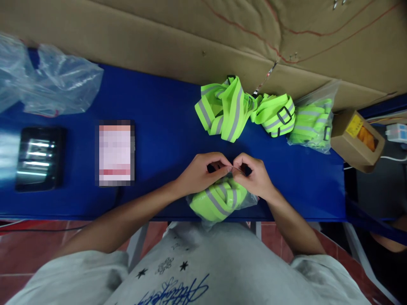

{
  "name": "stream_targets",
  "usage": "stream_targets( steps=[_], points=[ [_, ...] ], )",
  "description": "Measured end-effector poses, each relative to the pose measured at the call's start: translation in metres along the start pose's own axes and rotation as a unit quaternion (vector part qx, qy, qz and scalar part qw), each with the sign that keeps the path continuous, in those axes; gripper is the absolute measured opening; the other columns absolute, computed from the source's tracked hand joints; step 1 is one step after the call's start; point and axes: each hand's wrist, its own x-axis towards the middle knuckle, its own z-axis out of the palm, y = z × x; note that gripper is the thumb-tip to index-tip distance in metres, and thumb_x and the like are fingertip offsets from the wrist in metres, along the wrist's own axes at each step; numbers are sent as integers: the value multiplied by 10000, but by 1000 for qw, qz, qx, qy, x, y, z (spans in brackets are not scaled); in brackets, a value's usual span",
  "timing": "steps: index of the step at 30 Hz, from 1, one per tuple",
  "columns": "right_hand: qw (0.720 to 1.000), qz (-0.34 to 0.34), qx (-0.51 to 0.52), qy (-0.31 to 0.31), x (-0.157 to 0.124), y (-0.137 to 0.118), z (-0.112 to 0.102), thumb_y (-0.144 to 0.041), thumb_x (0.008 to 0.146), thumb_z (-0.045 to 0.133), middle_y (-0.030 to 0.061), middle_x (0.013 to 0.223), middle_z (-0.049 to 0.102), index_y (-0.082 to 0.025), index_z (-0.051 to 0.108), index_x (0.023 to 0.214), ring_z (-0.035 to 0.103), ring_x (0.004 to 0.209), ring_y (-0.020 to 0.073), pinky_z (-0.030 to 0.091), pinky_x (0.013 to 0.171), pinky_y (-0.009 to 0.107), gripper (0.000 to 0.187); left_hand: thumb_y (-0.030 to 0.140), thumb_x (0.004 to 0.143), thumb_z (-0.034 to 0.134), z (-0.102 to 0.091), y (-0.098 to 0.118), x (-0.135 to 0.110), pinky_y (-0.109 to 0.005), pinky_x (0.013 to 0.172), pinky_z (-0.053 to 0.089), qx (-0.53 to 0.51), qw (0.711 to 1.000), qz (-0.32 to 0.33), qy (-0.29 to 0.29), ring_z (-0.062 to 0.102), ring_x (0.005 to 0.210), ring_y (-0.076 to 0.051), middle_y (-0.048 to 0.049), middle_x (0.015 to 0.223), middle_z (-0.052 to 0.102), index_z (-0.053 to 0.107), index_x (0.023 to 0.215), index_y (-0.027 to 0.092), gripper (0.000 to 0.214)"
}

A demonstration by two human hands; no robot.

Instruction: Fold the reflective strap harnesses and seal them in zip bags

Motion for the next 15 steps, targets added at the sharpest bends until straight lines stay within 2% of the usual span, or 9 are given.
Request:
stream_targets(
  steps=[6, 10, 13, 15],
  points=[
    [1000, 3, 4, -4, 1, 0, 0, -158, 846, 615, -48, 705, 580, -218, 564, 795, 521, 636, 100, 408, 617, 243, 94, 308, 966, 672, 0, -1, 0, -232, 727, 495, 11, 1000, 7, 3, 674, 795, -126, -21, 875, 756, 755, 938, 171, 163],
    [1000, 11, 11, -15, 0, 1, 0, -204, 907, 640, -44, 737, 605, -209, 591, 841, 532, 652, 92, 406, 616, 230, 82, 286, 950, 678, -2, -1, 1, -227, 727, 503, 17, 999, 28, 17, 669, 778, -121, -13, 856, 743, 736, 924, 171, 131],
    [999, 12, 19, -28, -1, 2, -2, -300, 965, 665, -39, 769, 626, -201, 621, 905, 551, 668, 87, 416, 621, 222, 124, 269, 940, 685, -7, -3, 3, -221, 725, 498, -4, 996, 48, 77, 663, 769, -115, -5, 837, 727, 702, 896, 169, 110],
    [999, 24, 34, -11, -1, 3, -3, -343, 989, 663, -33, 778, 642, -198, 649, 952, 569, 679, 90, 423, 623, 223, 150, 288, 944, 694, -11, -4, 6, -226, 742, 507, -45, 990, 51, 126, 672, 782, -118, -7, 846, 729, 683, 893, 171, 129]
  ],
)
